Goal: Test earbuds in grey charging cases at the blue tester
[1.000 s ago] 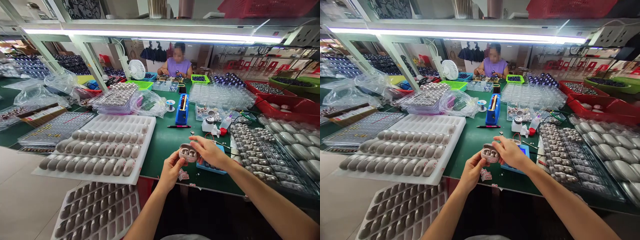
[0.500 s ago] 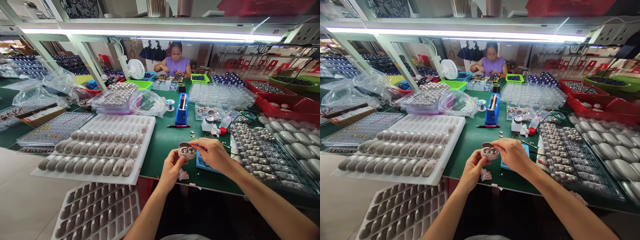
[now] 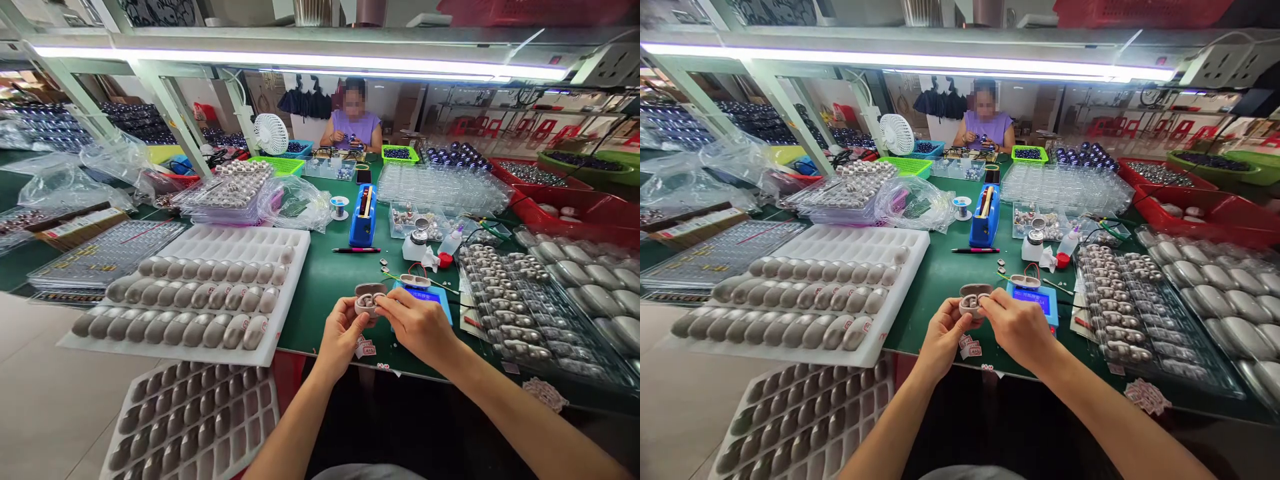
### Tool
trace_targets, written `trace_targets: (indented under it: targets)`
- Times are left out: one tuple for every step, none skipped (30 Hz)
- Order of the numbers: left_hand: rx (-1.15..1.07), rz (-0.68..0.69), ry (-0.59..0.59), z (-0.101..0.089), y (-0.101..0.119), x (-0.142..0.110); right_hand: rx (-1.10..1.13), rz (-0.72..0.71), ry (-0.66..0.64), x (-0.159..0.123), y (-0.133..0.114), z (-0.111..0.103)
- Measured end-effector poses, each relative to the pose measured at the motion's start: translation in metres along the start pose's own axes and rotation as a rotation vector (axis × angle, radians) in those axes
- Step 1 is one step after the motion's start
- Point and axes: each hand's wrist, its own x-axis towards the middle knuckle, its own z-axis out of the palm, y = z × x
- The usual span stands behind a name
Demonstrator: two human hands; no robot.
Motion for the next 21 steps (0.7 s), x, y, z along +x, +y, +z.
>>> trace_targets:
  targets:
    - [0.003,-0.008,-0.005,0.000,0.001,-0.001,-0.016,-0.032,0.013,-0.001,0.000,0.000]
    - [0.004,-0.015,-0.009,0.001,0.001,-0.001,-0.033,-0.069,0.024,-0.001,0.001,-0.001]
    - [0.005,-0.018,-0.013,0.001,0.001,-0.001,-0.048,-0.108,0.034,-0.001,0.002,-0.002]
    - [0.004,-0.021,-0.017,0.001,0.001,-0.001,-0.057,-0.145,0.043,-0.002,0.003,-0.004]
    - [0.003,-0.022,-0.020,0.002,0.001,-0.001,-0.056,-0.175,0.046,-0.003,0.004,-0.005]
    - [0.000,-0.020,-0.018,0.002,0.001,-0.001,-0.045,-0.195,0.046,-0.004,0.005,-0.006]
    - [-0.003,-0.018,-0.014,0.002,0.001,-0.001,-0.027,-0.202,0.047,-0.005,0.005,-0.007]
    - [-0.006,-0.015,-0.009,0.002,0.000,-0.001,-0.005,-0.197,0.047,-0.007,0.005,-0.008]
    - [-0.006,-0.012,-0.004,0.002,0.000,-0.002,0.015,-0.183,0.049,-0.009,0.005,-0.009]
    - [-0.004,-0.009,0.001,0.002,0.000,-0.002,0.032,-0.161,0.055,-0.011,0.005,-0.010]
    - [0.001,-0.007,0.004,0.002,0.000,-0.002,0.042,-0.137,0.062,-0.012,0.005,-0.011]
    - [0.007,-0.007,0.002,0.002,0.000,-0.002,0.046,-0.117,0.070,-0.014,0.006,-0.012]
    - [0.014,-0.007,0.001,0.002,0.000,-0.002,0.047,-0.098,0.072,-0.016,0.006,-0.013]
    - [0.020,-0.007,0.002,0.002,0.000,-0.002,0.047,-0.083,0.071,-0.018,0.007,-0.013]
    - [0.024,-0.007,0.003,0.002,0.000,-0.002,0.046,-0.068,0.071,-0.019,0.008,-0.014]
    - [0.027,-0.008,0.005,0.002,0.000,-0.002,0.043,-0.056,0.070,-0.020,0.009,-0.014]
    - [0.028,-0.008,0.009,0.002,0.000,-0.002,0.037,-0.045,0.073,-0.021,0.010,-0.014]
    - [0.028,-0.007,0.014,0.002,0.000,-0.002,0.028,-0.037,0.078,-0.021,0.011,-0.014]
    - [0.026,-0.008,0.016,0.002,0.000,-0.002,0.018,-0.035,0.084,-0.021,0.011,-0.014]
    - [0.024,-0.009,0.019,0.002,0.000,-0.002,0.005,-0.036,0.089,-0.021,0.010,-0.013]
    - [0.021,-0.010,0.020,0.002,0.000,-0.002,-0.010,-0.039,0.090,-0.020,0.010,-0.013]
